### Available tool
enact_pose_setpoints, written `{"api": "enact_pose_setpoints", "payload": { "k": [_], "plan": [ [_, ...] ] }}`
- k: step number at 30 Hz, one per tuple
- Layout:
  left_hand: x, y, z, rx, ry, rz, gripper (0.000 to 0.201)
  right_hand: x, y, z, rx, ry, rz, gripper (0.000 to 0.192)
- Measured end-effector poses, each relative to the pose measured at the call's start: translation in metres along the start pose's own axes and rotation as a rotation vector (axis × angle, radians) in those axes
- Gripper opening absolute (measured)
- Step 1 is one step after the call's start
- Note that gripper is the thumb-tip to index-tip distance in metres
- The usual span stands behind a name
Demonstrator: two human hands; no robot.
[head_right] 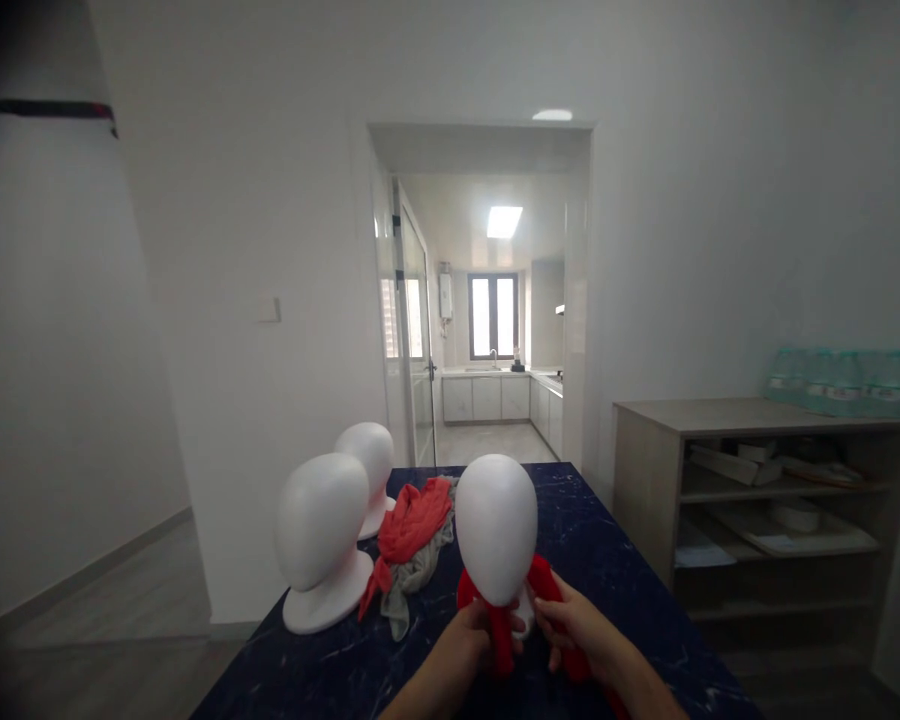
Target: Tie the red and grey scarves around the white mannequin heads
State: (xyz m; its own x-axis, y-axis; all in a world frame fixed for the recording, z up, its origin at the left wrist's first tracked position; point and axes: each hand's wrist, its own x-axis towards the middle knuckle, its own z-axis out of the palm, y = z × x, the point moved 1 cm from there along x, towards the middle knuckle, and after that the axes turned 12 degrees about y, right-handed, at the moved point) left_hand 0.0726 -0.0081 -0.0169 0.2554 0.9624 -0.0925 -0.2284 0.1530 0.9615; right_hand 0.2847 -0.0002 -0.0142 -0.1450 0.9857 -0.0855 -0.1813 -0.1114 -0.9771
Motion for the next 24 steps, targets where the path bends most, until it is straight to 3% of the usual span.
{"api": "enact_pose_setpoints", "payload": {
  "k": [2, 4, 8, 11, 15, 19, 24],
  "plan": [
    [-0.001, -0.002, 0.001, 0.010, 0.069, 0.054, 0.043, -0.001, -0.001, 0.005, -0.077, 0.009, -0.009, 0.072],
    [-0.005, -0.004, -0.001, 0.045, 0.124, 0.074, 0.035, -0.001, -0.001, 0.013, -0.215, 0.043, -0.050, 0.066],
    [-0.009, -0.006, -0.002, 0.065, 0.178, 0.085, 0.036, -0.002, 0.002, 0.030, -0.505, 0.316, -0.266, 0.041],
    [-0.008, -0.004, 0.000, 0.021, 0.185, 0.111, 0.042, -0.006, 0.007, 0.042, -0.472, 0.475, -0.402, 0.034],
    [-0.008, 0.001, 0.002, -0.037, 0.134, 0.232, 0.046, -0.013, 0.008, 0.051, -0.298, 0.444, -0.415, 0.036],
    [-0.011, 0.001, 0.004, -0.071, 0.134, 0.250, 0.051, -0.019, 0.000, 0.053, -0.264, 0.374, -0.361, 0.048],
    [-0.017, 0.002, 0.010, -0.050, 0.171, 0.272, 0.057, -0.027, -0.006, 0.057, -0.494, 0.297, -0.455, 0.044]
  ]
}}
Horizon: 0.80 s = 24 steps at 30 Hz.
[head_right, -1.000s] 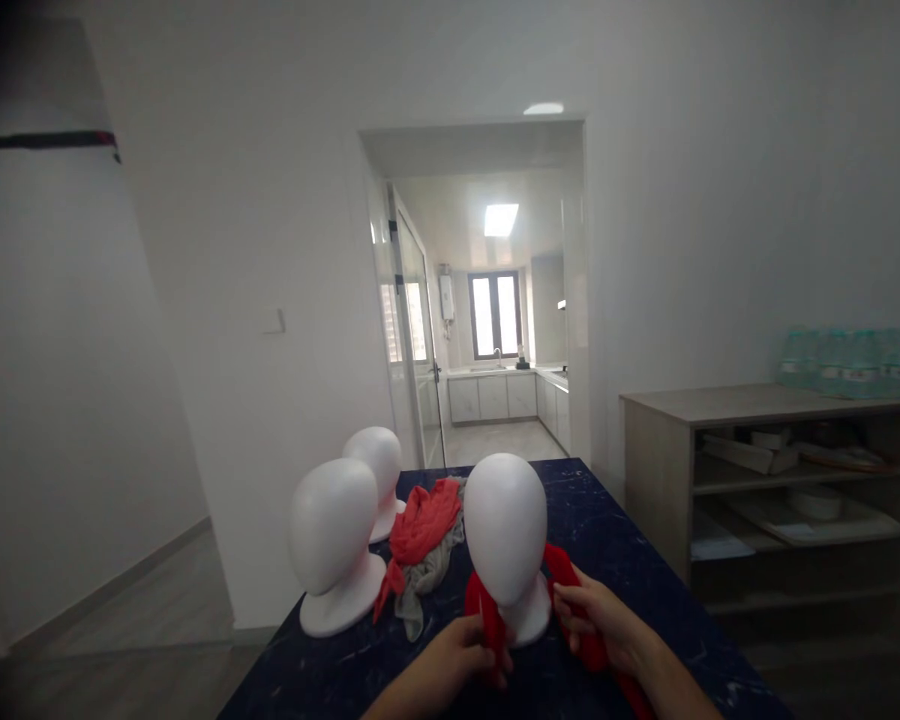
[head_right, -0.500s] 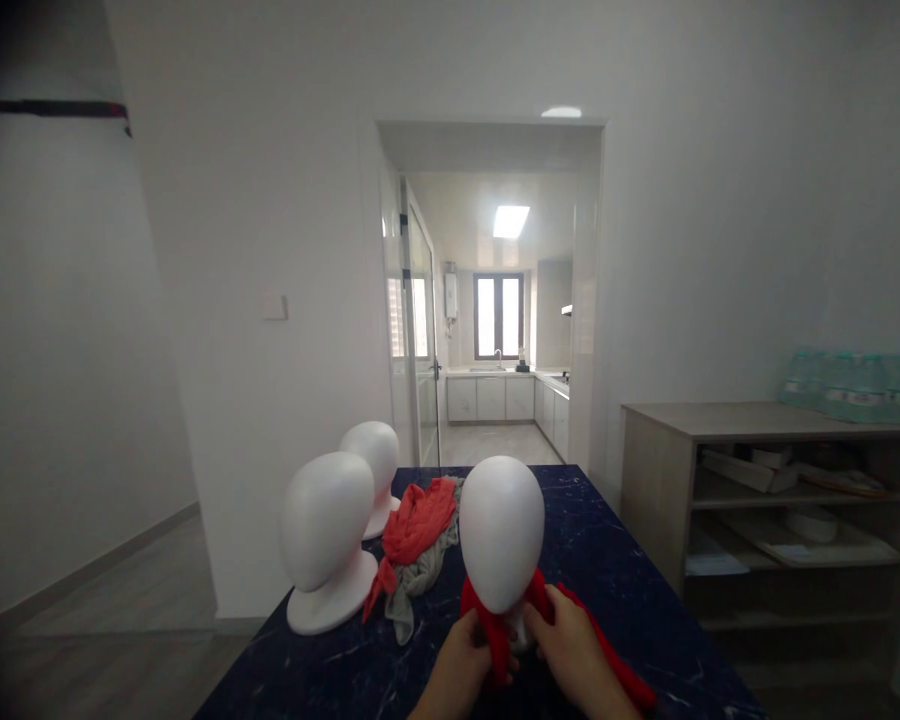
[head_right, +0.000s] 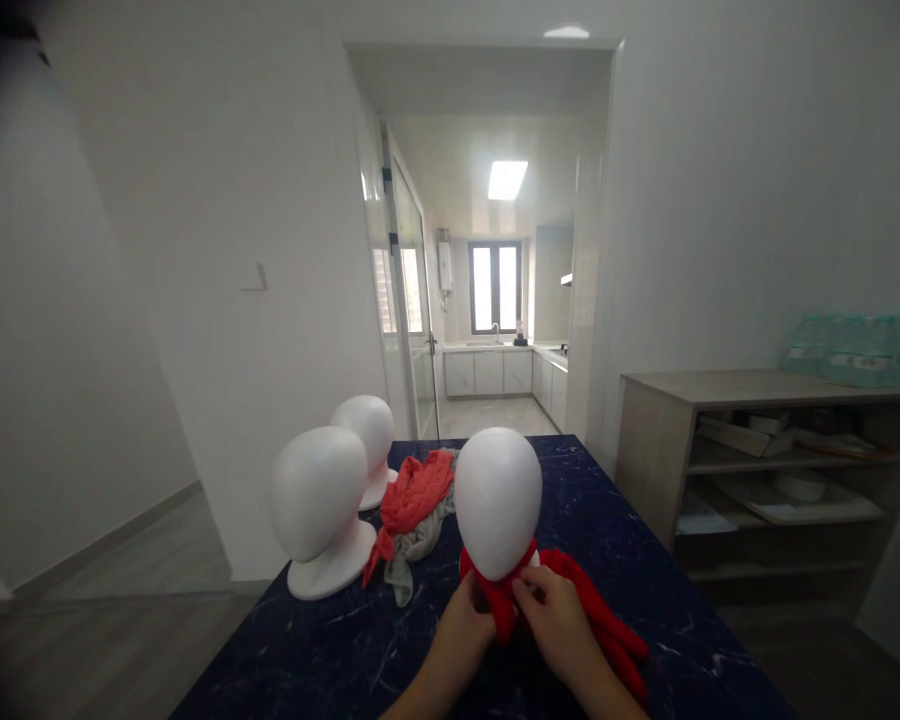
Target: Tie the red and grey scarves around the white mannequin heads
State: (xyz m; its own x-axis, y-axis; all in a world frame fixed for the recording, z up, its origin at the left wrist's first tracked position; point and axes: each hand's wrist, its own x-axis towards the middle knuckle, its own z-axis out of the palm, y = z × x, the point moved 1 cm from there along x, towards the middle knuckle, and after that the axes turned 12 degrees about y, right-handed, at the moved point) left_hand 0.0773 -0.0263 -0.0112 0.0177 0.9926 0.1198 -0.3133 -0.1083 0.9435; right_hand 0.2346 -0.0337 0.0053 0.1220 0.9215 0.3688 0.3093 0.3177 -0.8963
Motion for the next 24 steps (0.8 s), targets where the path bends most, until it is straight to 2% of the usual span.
{"api": "enact_pose_setpoints", "payload": {
  "k": [3, 7, 10, 14, 17, 19, 21, 24],
  "plan": [
    [-0.003, 0.003, 0.003, -0.001, -0.002, 0.025, 0.060, -0.001, 0.000, 0.002, -0.057, 0.011, -0.028, 0.029],
    [-0.003, 0.004, 0.006, 0.013, 0.003, 0.033, 0.064, 0.001, 0.006, 0.005, 0.064, 0.050, 0.069, 0.017],
    [-0.001, 0.004, 0.007, 0.000, 0.020, 0.022, 0.069, 0.003, 0.006, 0.003, 0.091, 0.017, 0.098, 0.023],
    [-0.001, 0.006, 0.007, 0.007, 0.047, 0.029, 0.069, 0.000, -0.005, 0.000, 0.079, -0.066, 0.045, 0.038],
    [0.000, 0.004, 0.003, -0.004, 0.051, 0.029, 0.066, -0.005, -0.012, 0.001, -0.027, -0.042, -0.026, 0.030],
    [0.001, 0.000, 0.001, -0.043, 0.019, 0.027, 0.071, -0.006, -0.010, 0.003, -0.094, -0.027, -0.045, 0.032],
    [0.003, -0.005, -0.001, -0.060, -0.006, 0.033, 0.074, -0.005, -0.005, 0.004, -0.095, -0.042, -0.022, 0.030],
    [0.006, -0.010, -0.003, -0.033, 0.019, 0.036, 0.070, 0.000, 0.005, 0.005, -0.027, -0.084, 0.021, 0.016]
  ]
}}
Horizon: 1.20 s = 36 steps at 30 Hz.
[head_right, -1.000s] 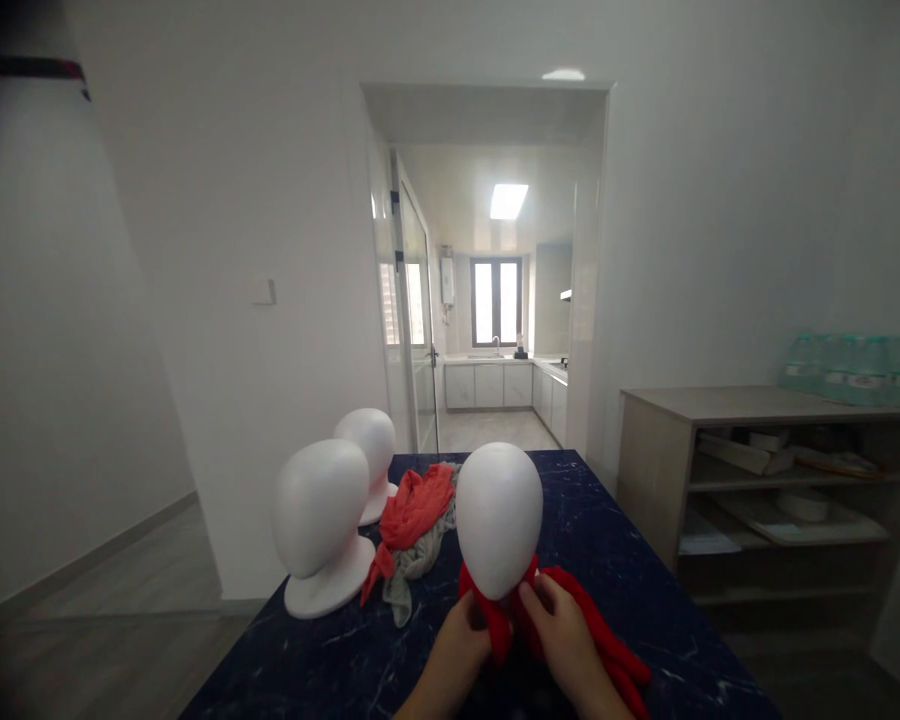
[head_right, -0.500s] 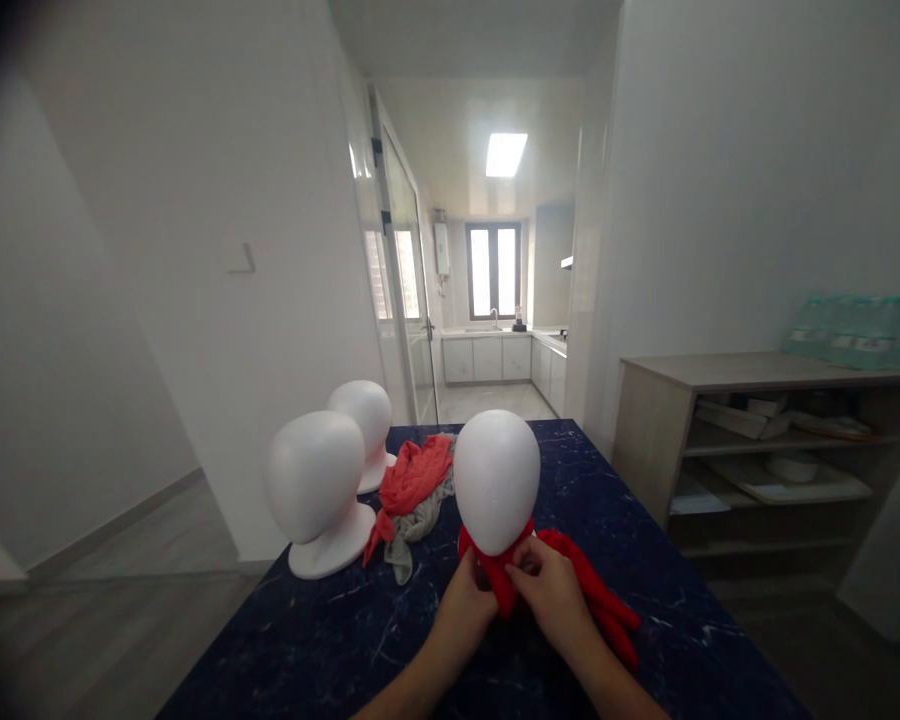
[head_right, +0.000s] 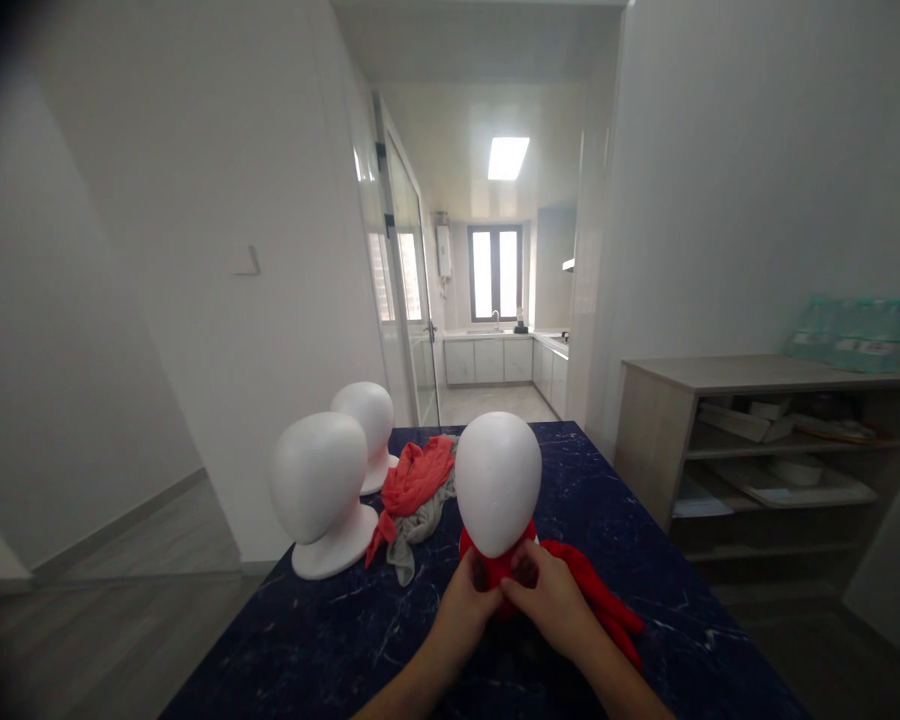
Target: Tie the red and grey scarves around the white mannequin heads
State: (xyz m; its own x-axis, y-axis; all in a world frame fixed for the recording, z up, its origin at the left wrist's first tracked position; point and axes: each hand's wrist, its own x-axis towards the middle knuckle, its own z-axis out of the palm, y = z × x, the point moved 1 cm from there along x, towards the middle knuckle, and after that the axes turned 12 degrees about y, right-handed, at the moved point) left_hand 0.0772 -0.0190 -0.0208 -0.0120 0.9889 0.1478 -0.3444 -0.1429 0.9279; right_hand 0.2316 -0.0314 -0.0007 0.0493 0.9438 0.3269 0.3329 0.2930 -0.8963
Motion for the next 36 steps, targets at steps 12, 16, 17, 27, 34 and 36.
{"api": "enact_pose_setpoints", "payload": {
  "k": [12, 16, 17, 27, 34, 36],
  "plan": [
    [-0.008, 0.024, -0.008, -0.283, 0.180, -0.323, 0.044, 0.005, 0.008, -0.017, -0.299, 0.148, -0.253, 0.020],
    [-0.010, 0.030, -0.009, -0.361, 0.151, -0.389, 0.039, 0.004, 0.002, -0.021, -0.406, 0.127, -0.307, 0.024],
    [-0.011, 0.030, -0.009, -0.370, 0.141, -0.400, 0.039, 0.003, -0.001, -0.021, -0.419, 0.112, -0.300, 0.026],
    [-0.015, 0.032, -0.008, -0.411, 0.099, -0.404, 0.040, -0.049, -0.048, -0.007, -0.579, -0.061, -0.264, 0.038],
    [-0.017, 0.036, -0.005, -0.428, 0.093, -0.399, 0.048, -0.067, -0.036, 0.017, -0.445, -0.116, -0.197, 0.012],
    [-0.016, 0.036, -0.006, -0.420, 0.094, -0.408, 0.050, -0.068, -0.036, 0.012, -0.328, -0.138, -0.220, 0.015]
  ]
}}
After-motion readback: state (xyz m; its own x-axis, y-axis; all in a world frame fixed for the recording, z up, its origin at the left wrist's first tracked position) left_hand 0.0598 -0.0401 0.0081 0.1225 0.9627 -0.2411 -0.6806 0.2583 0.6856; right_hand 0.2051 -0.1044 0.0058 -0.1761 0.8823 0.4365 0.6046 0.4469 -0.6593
